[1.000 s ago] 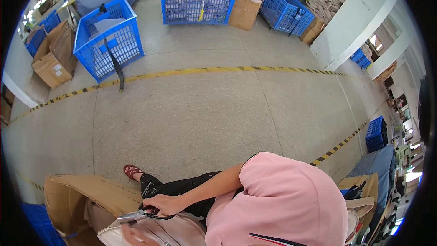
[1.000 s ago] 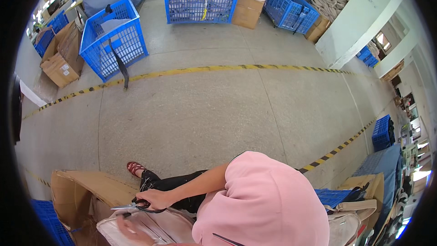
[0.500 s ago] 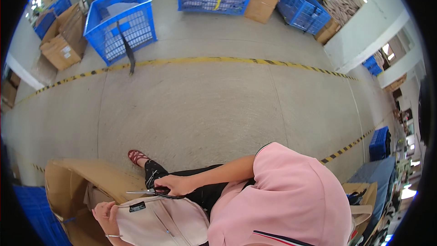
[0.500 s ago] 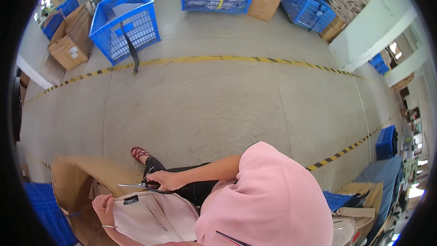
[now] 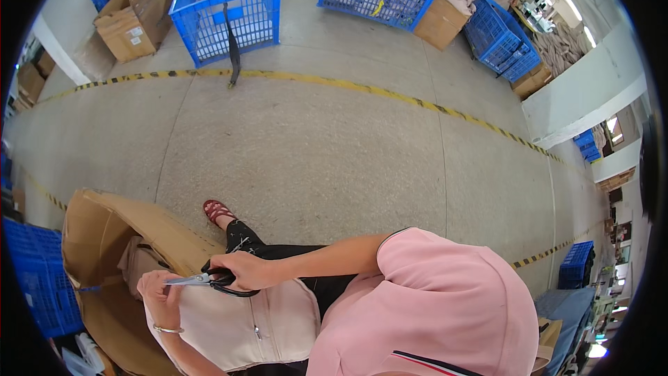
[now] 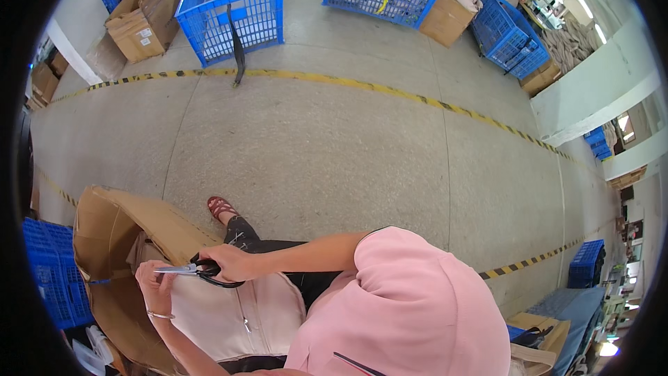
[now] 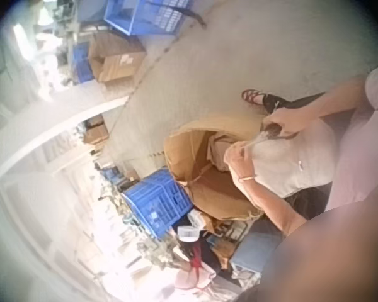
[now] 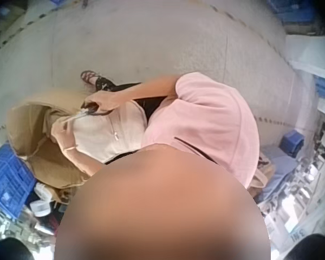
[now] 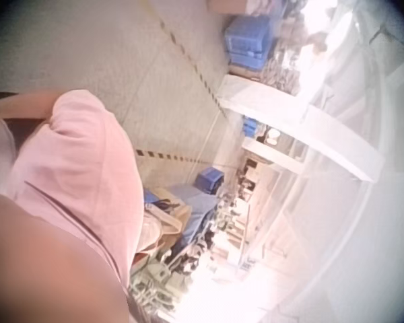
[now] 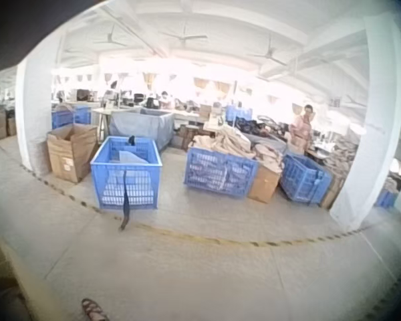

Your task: Trimming loose threads from backpacks using scissors and sorting them into a box.

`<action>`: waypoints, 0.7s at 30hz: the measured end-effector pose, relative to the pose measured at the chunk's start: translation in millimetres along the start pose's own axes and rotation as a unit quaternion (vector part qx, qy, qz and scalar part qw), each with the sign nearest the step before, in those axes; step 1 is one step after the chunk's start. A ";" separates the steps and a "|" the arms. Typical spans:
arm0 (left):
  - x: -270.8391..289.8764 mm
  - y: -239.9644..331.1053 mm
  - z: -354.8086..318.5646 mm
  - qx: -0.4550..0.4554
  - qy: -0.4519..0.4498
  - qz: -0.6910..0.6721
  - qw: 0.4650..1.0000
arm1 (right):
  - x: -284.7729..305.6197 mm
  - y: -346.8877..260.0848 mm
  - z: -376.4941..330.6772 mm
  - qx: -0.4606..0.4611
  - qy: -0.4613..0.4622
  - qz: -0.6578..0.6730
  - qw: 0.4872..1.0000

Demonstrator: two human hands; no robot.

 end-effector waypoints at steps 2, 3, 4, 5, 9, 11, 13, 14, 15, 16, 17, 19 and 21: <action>4.5 -3.1 0.7 -0.005 0.020 -0.091 0.996 | 5.5 -5.0 -5.8 -0.005 -0.006 0.013 1.000; 6.1 -2.7 -0.9 -0.006 0.022 -0.092 0.996 | 9.3 -8.0 -9.6 -0.005 -0.012 0.024 1.000; 13.3 -1.6 -1.9 0.005 0.039 -0.123 0.992 | 12.1 -10.7 -13.4 -0.005 -0.017 0.035 0.999; 18.9 -1.8 -2.5 0.016 0.055 -0.153 0.986 | 16.0 -11.9 -16.9 -0.004 -0.016 0.035 0.999; 10.2 -3.8 2.2 0.029 0.039 -0.166 0.985 | 26.2 -4.6 -27.7 -0.014 0.000 0.044 0.999; 4.9 3.1 5.4 0.011 0.018 -0.125 0.992 | 31.2 3.4 -30.4 -0.021 0.016 0.036 0.999; 5.3 3.1 5.9 0.009 0.026 -0.110 0.994 | 34.6 7.6 -29.7 -0.029 0.017 0.106 0.994; 6.7 1.9 4.4 0.010 0.034 -0.095 0.995 | 33.5 6.3 -28.1 -0.030 0.015 0.109 0.994; 6.8 -1.2 3.5 0.013 0.032 -0.094 0.995 | 28.8 11.1 -25.7 -0.065 0.011 0.189 0.980; 4.6 -5.3 4.8 0.017 0.017 -0.088 0.996 | 24.0 14.0 -22.7 -0.100 0.009 0.266 0.959; 1.5 -8.2 4.1 0.023 0.001 -0.082 0.996 | 25.7 8.9 -17.6 -0.082 0.026 0.285 0.955; -1.8 -9.0 3.3 0.028 -0.005 -0.083 0.996 | 21.7 4.0 -5.0 -0.075 0.036 0.255 0.963; -4.4 -15.2 4.8 0.045 -0.011 -0.080 0.996 | 13.7 -2.1 1.1 -0.076 0.035 0.233 0.969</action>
Point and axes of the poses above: each hand's wrist, its own z-axis towards the middle knuckle, its own x-axis out of the back of the hand, y = z × x, the point moved 9 cm from there along z, towards the middle knuckle, and after that the axes turned 4 degrees about z, right-handed, at the moved point
